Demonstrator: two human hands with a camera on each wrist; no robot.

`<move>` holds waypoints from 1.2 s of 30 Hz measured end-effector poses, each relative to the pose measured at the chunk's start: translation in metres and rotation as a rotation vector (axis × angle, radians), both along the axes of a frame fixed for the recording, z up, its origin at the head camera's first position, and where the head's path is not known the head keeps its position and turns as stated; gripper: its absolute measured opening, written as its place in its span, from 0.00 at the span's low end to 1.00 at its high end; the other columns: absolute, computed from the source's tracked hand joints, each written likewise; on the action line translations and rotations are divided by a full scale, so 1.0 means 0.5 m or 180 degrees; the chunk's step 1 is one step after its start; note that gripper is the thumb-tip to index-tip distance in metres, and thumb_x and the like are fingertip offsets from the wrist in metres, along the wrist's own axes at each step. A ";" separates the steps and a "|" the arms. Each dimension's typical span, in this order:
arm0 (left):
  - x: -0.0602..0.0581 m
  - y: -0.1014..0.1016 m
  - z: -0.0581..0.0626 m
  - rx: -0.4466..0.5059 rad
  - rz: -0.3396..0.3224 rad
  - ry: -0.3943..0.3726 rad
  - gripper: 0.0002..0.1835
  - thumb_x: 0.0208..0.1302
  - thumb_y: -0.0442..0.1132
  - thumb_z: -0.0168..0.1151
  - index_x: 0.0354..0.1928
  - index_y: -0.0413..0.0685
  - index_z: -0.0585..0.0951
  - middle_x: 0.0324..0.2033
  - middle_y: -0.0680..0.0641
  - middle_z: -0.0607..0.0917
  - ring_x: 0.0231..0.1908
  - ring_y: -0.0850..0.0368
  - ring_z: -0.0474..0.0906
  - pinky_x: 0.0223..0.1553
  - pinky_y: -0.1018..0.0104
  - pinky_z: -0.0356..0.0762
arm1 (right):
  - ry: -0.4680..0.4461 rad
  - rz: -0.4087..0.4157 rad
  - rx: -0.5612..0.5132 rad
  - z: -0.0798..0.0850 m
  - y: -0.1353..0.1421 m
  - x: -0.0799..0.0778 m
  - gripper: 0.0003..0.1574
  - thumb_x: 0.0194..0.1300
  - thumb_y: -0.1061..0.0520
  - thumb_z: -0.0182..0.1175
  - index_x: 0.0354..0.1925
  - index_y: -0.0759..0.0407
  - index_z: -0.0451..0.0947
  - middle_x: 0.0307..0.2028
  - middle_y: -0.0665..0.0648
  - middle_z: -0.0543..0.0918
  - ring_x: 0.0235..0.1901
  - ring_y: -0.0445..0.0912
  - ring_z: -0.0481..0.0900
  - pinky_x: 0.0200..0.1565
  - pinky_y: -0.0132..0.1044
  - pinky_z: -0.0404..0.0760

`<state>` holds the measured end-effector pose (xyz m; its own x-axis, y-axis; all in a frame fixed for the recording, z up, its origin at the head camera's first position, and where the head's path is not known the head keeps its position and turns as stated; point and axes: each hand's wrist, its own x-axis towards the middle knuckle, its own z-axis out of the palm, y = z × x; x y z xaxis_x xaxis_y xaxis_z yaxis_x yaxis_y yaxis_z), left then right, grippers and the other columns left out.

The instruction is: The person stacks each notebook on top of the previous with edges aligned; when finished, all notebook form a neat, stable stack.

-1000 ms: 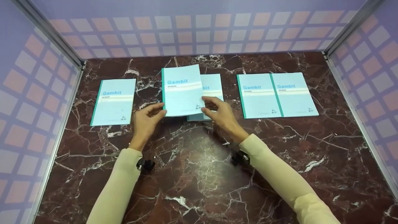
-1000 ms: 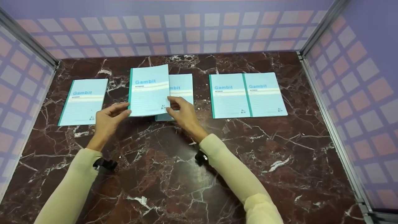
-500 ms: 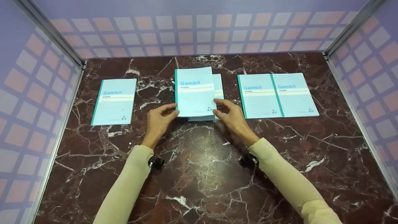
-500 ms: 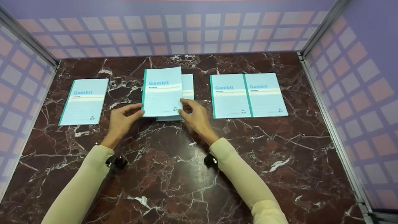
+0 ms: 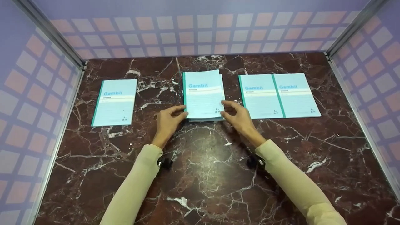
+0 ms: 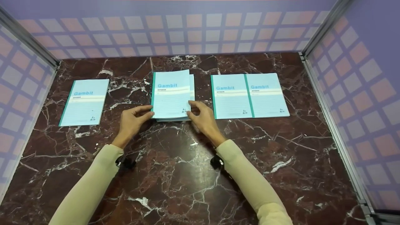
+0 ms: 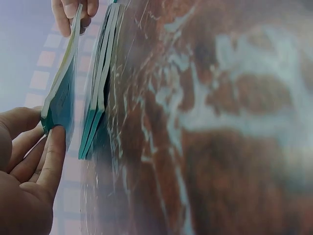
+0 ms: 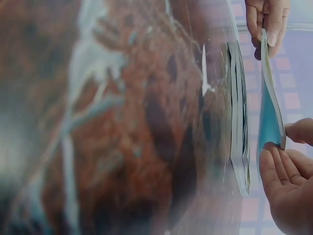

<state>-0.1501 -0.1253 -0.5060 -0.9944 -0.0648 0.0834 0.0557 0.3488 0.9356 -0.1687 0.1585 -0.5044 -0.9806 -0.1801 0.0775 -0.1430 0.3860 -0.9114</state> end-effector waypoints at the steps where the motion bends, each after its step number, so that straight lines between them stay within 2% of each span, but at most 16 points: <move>1: -0.001 0.003 -0.001 -0.0009 0.0007 -0.0006 0.15 0.67 0.37 0.76 0.54 0.42 0.90 0.44 0.45 0.92 0.43 0.53 0.90 0.43 0.66 0.88 | -0.0004 -0.0011 0.0001 -0.002 0.002 0.000 0.27 0.71 0.65 0.70 0.66 0.67 0.80 0.52 0.64 0.87 0.52 0.55 0.84 0.58 0.44 0.84; 6: -0.005 0.015 -0.005 -0.0053 0.0046 -0.0011 0.14 0.66 0.36 0.77 0.53 0.42 0.91 0.45 0.45 0.92 0.42 0.53 0.90 0.40 0.69 0.87 | -0.0011 -0.0038 0.0043 -0.010 0.010 -0.003 0.27 0.72 0.64 0.69 0.66 0.67 0.80 0.53 0.64 0.87 0.52 0.55 0.84 0.58 0.45 0.84; 15: -0.007 0.031 -0.007 -0.0031 0.0132 -0.0269 0.13 0.67 0.36 0.76 0.53 0.43 0.91 0.45 0.45 0.92 0.43 0.54 0.89 0.42 0.65 0.87 | -0.0071 -0.0109 0.0169 -0.008 0.013 -0.004 0.26 0.71 0.65 0.70 0.65 0.68 0.80 0.53 0.66 0.86 0.54 0.57 0.84 0.59 0.46 0.84; 24: -0.011 0.038 -0.012 -0.0037 0.0202 -0.0242 0.13 0.66 0.34 0.77 0.51 0.41 0.91 0.47 0.44 0.92 0.43 0.51 0.90 0.44 0.62 0.88 | -0.0137 -0.0213 0.0315 -0.012 0.007 -0.004 0.27 0.68 0.66 0.72 0.63 0.68 0.81 0.57 0.65 0.86 0.49 0.56 0.87 0.48 0.42 0.89; 32: -0.014 0.034 -0.019 -0.0172 0.0185 -0.0215 0.12 0.67 0.35 0.76 0.51 0.43 0.92 0.47 0.45 0.92 0.43 0.52 0.89 0.46 0.59 0.88 | 0.0027 -0.0118 0.0556 -0.013 0.005 0.001 0.27 0.68 0.65 0.72 0.63 0.69 0.81 0.54 0.66 0.85 0.44 0.55 0.87 0.46 0.45 0.87; 36: -0.014 0.032 -0.023 -0.0218 0.0147 -0.0230 0.12 0.67 0.35 0.76 0.51 0.44 0.92 0.46 0.45 0.92 0.43 0.52 0.89 0.47 0.57 0.87 | 0.0056 -0.0072 0.0625 -0.014 0.006 0.000 0.27 0.67 0.66 0.72 0.63 0.70 0.80 0.54 0.67 0.84 0.44 0.56 0.86 0.45 0.46 0.87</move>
<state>-0.1571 -0.1095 -0.5176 -0.9941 -0.1072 0.0173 -0.0287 0.4127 0.9104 -0.1689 0.1615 -0.5112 -0.9834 -0.1714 0.0601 -0.1474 0.5595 -0.8156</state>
